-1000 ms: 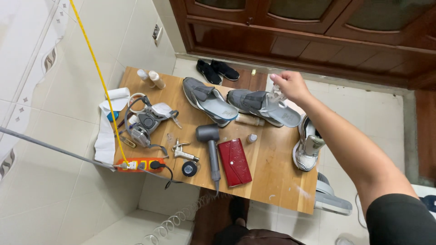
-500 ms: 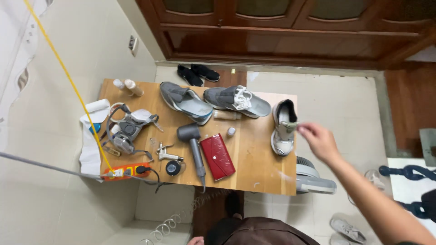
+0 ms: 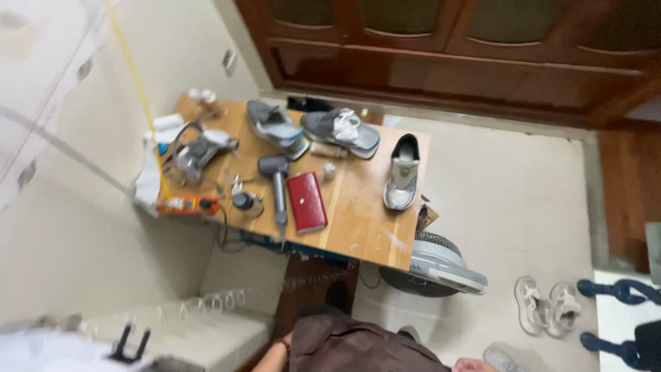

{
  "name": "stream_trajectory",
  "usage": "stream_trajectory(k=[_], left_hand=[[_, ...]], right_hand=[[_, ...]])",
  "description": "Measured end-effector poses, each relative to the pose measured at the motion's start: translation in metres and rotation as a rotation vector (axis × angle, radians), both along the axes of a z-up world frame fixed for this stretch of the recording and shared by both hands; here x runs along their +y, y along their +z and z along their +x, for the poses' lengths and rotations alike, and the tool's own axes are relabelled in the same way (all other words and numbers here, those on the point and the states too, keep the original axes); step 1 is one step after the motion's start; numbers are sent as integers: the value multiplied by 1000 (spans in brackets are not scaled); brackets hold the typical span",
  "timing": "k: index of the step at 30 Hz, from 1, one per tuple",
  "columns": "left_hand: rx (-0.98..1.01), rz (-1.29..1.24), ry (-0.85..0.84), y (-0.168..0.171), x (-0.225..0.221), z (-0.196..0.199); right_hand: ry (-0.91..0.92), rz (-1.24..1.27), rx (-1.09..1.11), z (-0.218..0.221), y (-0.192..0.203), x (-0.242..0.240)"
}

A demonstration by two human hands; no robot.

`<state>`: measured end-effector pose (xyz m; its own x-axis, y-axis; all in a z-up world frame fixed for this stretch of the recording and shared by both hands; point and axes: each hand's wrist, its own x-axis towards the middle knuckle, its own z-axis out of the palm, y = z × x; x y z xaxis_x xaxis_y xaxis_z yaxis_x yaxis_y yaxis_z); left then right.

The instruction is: Inspecting, machine washing, and hand-scrubbing sneakers in a shoe repair or cleaning facility.

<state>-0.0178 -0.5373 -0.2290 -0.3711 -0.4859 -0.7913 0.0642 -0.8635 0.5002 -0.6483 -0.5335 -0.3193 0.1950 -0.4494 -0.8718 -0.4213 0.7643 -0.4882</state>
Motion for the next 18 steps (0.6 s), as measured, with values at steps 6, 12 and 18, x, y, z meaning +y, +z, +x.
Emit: stream_trajectory(k=[6, 12, 18], left_hand=[[70, 74, 330, 16, 106, -75], [-901, -40, 736, 58, 256, -104], [-1045, 110, 985, 67, 383, -201]], right_hand=[[20, 54, -20, -44, 39, -73], [313, 149, -121, 57, 27, -102], [870, 133, 48, 108, -13, -160]])
